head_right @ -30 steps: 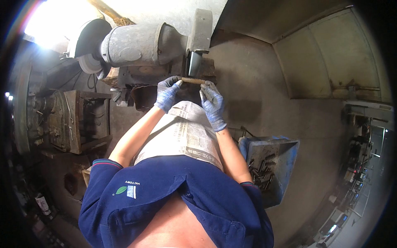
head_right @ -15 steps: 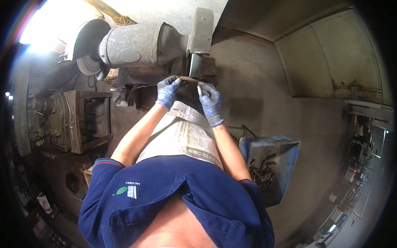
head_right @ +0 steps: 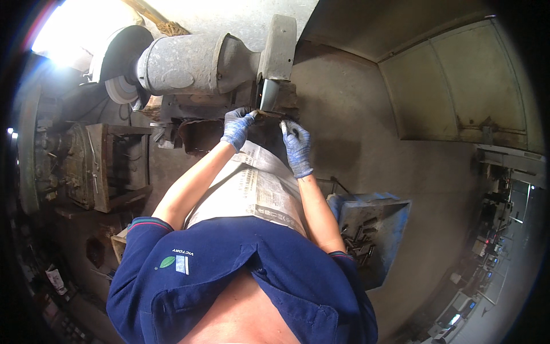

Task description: The person is grinding small metal tubes using a bench grinder. They pick up the tubes from a bin, press the ends against the rotating wheel, and then place them into another bin.

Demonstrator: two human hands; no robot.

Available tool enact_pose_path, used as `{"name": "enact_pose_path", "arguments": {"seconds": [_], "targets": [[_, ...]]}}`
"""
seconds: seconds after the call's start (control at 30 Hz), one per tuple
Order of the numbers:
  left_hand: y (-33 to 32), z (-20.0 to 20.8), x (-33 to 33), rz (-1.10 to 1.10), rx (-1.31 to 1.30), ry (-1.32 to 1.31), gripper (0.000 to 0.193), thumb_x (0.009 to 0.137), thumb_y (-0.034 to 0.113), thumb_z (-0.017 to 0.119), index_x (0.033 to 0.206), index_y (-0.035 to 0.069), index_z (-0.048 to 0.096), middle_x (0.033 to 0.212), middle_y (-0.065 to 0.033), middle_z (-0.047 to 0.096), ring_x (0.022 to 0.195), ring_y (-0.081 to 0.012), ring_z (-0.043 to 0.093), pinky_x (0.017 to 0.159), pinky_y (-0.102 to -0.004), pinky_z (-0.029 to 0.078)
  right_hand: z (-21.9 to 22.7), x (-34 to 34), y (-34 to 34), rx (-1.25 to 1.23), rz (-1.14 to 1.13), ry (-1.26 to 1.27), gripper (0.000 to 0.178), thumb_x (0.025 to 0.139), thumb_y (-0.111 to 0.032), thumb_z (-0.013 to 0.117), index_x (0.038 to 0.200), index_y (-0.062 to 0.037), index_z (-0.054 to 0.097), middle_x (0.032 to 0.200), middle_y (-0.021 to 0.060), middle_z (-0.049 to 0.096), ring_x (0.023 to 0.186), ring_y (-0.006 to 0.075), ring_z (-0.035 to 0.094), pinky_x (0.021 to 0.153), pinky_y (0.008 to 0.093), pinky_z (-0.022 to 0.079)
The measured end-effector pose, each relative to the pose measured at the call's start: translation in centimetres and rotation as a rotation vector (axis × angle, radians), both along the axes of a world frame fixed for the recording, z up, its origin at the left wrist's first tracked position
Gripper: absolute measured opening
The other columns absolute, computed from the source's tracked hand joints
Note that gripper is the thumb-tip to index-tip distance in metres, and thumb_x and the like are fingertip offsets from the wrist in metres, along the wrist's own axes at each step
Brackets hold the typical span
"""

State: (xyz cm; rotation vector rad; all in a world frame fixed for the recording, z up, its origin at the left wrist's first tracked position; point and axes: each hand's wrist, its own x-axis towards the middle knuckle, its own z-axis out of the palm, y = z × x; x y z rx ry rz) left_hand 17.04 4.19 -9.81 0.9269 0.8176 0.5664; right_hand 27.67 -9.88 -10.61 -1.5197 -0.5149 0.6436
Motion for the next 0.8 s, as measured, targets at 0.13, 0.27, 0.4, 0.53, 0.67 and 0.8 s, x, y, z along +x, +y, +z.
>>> {"name": "enact_pose_path", "arguments": {"seconds": [0.13,0.27,0.4,0.53,0.67,0.8], "targets": [[0.8,0.7,-0.6,-0.016,0.022,0.099,0.009,0.084,0.006,0.063,0.088,-0.001,0.065,0.079,-0.0055,0.066,0.064,-0.0104,0.058,0.056,-0.0234,0.048,-0.4,-0.2,0.6,-0.017,0.038,0.004,0.017,0.089,-0.009,0.058,0.099,0.0030,0.064,0.097,0.0099,0.065,0.088,0.0149,0.061,0.084,0.0268,0.048],[2.2,0.5,-2.2,-0.002,0.009,0.152,0.008,0.085,0.009,0.062,0.086,0.001,0.065,0.077,-0.0056,0.066,0.062,-0.0105,0.059,0.053,-0.0238,0.047,-0.4,-1.4,2.3,-0.003,0.101,0.008,0.021,0.089,-0.010,0.057,0.104,0.0035,0.063,0.101,0.0112,0.064,0.092,0.0173,0.061,0.088,0.0289,0.048],[2.9,0.6,-3.4,0.015,0.030,0.095,0.009,0.085,0.005,0.060,0.088,-0.002,0.065,0.077,-0.0053,0.065,0.065,-0.0103,0.059,0.060,-0.0228,0.047,0.4,-2.3,3.2,0.077,0.140,0.111,0.022,0.090,-0.008,0.055,0.107,0.0047,0.061,0.109,0.0132,0.061,0.099,0.0186,0.059,0.093,0.0312,0.047],[2.8,-0.3,-5.7,-0.060,0.112,-0.018,0.010,0.087,0.006,0.058,0.091,-0.003,0.062,0.079,-0.0093,0.066,0.068,-0.0133,0.063,0.063,-0.0251,0.051,0.7,-3.2,1.8,0.133,0.210,-0.128,0.022,0.089,-0.001,0.052,0.109,0.0049,0.060,0.118,0.0149,0.057,0.103,0.0193,0.058,0.095,0.0320,0.046],[0.4,3.3,-8.4,-0.123,-0.088,-0.130,0.017,0.085,0.013,0.064,0.090,-0.003,0.061,0.074,-0.0077,0.062,0.064,-0.0149,0.062,0.063,-0.0274,0.053,4.8,-4.8,-2.0,0.078,0.249,-0.602,0.035,0.079,0.001,0.063,0.114,-0.0012,0.060,0.121,0.0147,0.056,0.108,0.0240,0.057,0.093,0.0318,0.045],[-0.4,5.8,-8.3,-0.155,-0.157,-0.182,0.019,0.085,0.019,0.065,0.081,0.001,0.059,0.062,-0.0011,0.053,0.061,-0.0130,0.061,0.059,-0.0288,0.054,7.7,-5.6,-3.1,0.145,0.251,-0.631,0.041,0.075,-0.012,0.071,0.112,-0.0012,0.061,0.118,0.0188,0.056,0.110,0.0315,0.056,0.093,0.0359,0.044]]}}
